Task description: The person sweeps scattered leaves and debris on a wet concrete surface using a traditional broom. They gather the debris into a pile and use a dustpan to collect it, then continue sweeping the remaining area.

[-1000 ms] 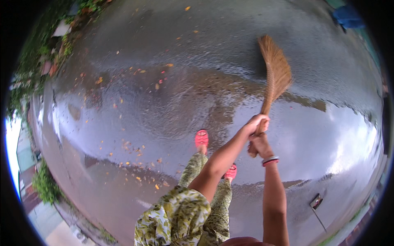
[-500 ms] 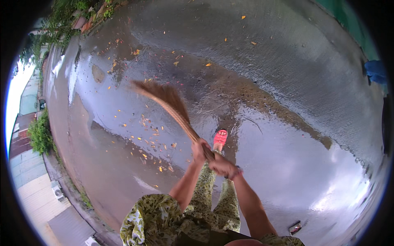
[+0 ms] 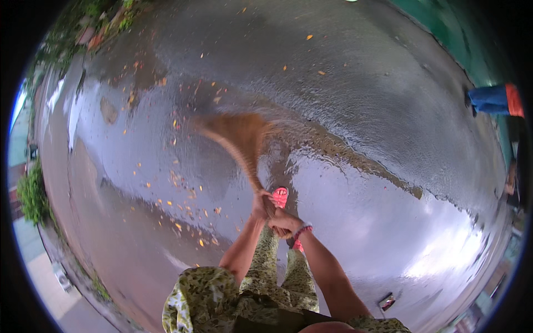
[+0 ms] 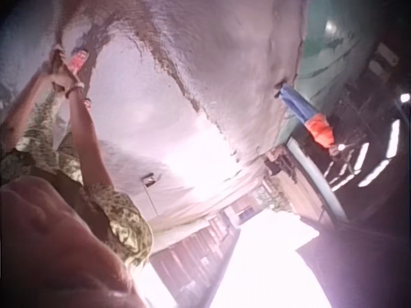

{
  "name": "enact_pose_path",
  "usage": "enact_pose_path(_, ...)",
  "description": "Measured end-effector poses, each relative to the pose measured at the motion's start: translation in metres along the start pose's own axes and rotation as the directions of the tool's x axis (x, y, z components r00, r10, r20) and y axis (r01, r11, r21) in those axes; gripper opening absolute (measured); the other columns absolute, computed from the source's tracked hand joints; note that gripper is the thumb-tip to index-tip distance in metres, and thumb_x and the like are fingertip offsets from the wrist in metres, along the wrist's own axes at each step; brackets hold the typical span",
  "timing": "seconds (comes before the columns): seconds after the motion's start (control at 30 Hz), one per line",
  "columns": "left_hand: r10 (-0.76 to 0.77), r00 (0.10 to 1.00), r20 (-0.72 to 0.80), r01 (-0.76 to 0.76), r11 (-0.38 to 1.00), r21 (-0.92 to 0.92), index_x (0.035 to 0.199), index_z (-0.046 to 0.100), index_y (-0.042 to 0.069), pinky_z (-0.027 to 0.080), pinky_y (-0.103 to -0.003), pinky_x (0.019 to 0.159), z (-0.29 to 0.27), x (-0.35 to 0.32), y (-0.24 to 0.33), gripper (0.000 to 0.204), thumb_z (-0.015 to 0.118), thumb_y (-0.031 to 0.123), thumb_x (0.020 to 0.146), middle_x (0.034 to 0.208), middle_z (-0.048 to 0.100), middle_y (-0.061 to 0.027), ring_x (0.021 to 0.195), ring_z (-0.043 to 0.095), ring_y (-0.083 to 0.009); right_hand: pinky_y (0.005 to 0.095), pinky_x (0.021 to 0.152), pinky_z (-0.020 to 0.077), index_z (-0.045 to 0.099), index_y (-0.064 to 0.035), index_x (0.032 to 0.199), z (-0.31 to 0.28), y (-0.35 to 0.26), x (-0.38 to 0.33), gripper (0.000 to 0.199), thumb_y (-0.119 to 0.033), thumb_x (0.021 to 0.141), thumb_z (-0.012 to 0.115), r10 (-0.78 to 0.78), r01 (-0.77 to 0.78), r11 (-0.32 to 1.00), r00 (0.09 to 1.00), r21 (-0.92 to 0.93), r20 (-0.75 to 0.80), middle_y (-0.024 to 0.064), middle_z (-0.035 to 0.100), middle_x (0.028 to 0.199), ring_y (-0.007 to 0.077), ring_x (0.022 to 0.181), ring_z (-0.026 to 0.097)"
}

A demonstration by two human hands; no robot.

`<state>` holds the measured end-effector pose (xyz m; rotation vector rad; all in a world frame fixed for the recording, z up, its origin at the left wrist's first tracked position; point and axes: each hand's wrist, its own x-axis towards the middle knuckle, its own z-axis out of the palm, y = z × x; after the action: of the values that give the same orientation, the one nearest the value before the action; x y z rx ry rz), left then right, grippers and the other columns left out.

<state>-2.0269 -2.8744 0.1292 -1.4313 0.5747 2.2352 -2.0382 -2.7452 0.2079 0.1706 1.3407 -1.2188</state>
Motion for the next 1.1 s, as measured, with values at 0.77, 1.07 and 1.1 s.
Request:
enact_pose_path(0.77, -0.159, 0.942, 0.296, 0.050, 0.937, 0.345, 0.068, 0.055, 0.005, 0.042, -0.028, 0.041, 0.183, 0.156, -0.046, 0.012, 0.060, 0.015, 0.073, 0.056, 0.053, -0.0038, 0.044, 0.049, -0.0130, 0.0302, 0.039, 0.0441, 0.048, -0.0018, 0.086, -0.163, -0.034, -0.008, 0.014, -0.009, 0.074, 0.053, -0.064, 0.134, 0.971, 0.943, 0.198, -0.326, 0.0050, 0.050, 0.062, 0.0158, 0.049, 0.054)
enact_pose_path(1.07, 0.494, 0.865, 0.086, -0.497, 0.823, 0.274, 0.070, 0.048, 0.004, 0.043, -0.027, 0.046, 0.344, 0.083, -0.002, 0.003, 0.050, 0.007, 0.071, 0.055, 0.048, -0.0050, 0.047, 0.049, -0.0161, 0.0263, 0.029, 0.0323, 0.040, -0.0021, 0.091, -0.318, -0.144, -0.089, 0.031, -0.005, 0.066, 0.058, -0.114, 0.110, 0.978, 0.993, 0.176, 0.017, 0.0035, 0.047, 0.055, 0.0097, 0.037, 0.044)
enact_pose_path(1.1, 0.505, 0.848, 0.159, -0.527, 0.779, 0.338, 0.069, 0.048, 0.004, 0.043, -0.027, 0.045, 0.357, 0.077, -0.026, 0.003, 0.050, 0.007, 0.071, 0.054, 0.047, -0.0047, 0.047, 0.050, -0.0160, 0.0261, 0.030, 0.0332, 0.040, -0.0020, 0.096, -0.322, -0.136, -0.122, 0.035, -0.005, 0.066, 0.057, -0.171, 0.179, 0.967, 0.984, 0.183, -0.057, 0.0041, 0.049, 0.058, 0.0094, 0.038, 0.044)
